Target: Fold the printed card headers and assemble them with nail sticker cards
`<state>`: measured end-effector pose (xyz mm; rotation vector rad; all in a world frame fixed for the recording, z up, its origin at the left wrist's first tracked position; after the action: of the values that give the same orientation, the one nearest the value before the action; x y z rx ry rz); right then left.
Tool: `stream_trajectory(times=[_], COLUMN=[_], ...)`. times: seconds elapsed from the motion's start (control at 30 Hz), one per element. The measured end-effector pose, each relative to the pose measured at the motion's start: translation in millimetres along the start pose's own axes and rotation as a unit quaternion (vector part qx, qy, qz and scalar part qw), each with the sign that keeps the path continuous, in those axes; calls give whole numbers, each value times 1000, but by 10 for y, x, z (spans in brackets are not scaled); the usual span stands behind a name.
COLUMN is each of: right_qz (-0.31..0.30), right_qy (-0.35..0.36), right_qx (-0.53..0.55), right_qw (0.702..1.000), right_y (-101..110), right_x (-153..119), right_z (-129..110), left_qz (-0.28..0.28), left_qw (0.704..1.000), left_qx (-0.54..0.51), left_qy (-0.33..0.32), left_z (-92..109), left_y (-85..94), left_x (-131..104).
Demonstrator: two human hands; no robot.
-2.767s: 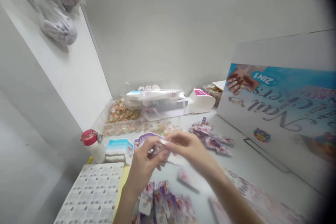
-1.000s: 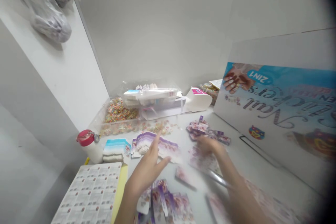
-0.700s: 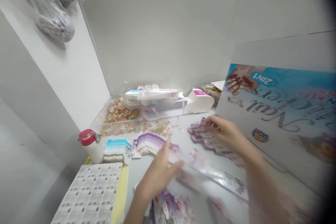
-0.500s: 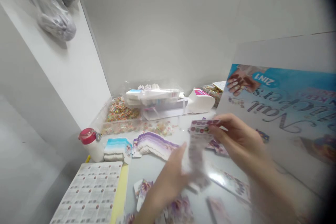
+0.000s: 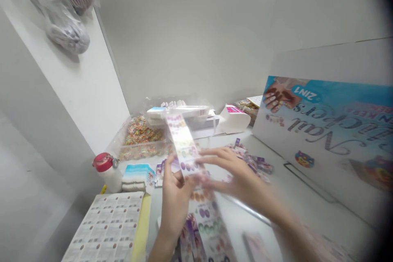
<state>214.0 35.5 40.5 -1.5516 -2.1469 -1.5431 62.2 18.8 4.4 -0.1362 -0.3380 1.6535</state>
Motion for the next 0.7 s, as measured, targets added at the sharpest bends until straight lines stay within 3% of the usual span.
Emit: stream_trajectory(times=[0.17,0.3,0.4,0.47,0.53,0.63,0.7], right_qz=[3,25,46,58,56,30,8], right_qy=[-55,-155,-184,-164,-103,24,79], right_qx=[114,263,356,368,339,219,140], right_qw=[992,952,915,913,933,975,987], right_y=[-56,-85,-152,-176,-167,-119,-97], right_x=[65,75,82,96,113,119,109], right_z=[24,93,115,99,45,-72,-127], left_qz=[-19,22,-48,-56,-25,8,9], left_qw=[995,951,949,967,983,995,999], left_qx=[87,274,278,227,168,85,28], left_qy=[-44,-139,-141,-104,-76,-47,-18], left_z=[154,270,263,231,208,195,196], left_y=[74,159,123,124,154,197,212], left_x=[-38,-44,-26,-2,21,37,34])
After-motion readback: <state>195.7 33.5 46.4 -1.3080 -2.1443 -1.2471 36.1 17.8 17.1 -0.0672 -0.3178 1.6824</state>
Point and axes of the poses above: each hand's wrist, its own x-axis towards the middle knuckle, its own y-axis out of the back of the hand, z = x × y, the point moved 4 cm from there along x, towards the middle knuckle, and after that the axes turned 1 degree about z, right-handed, at the moved point
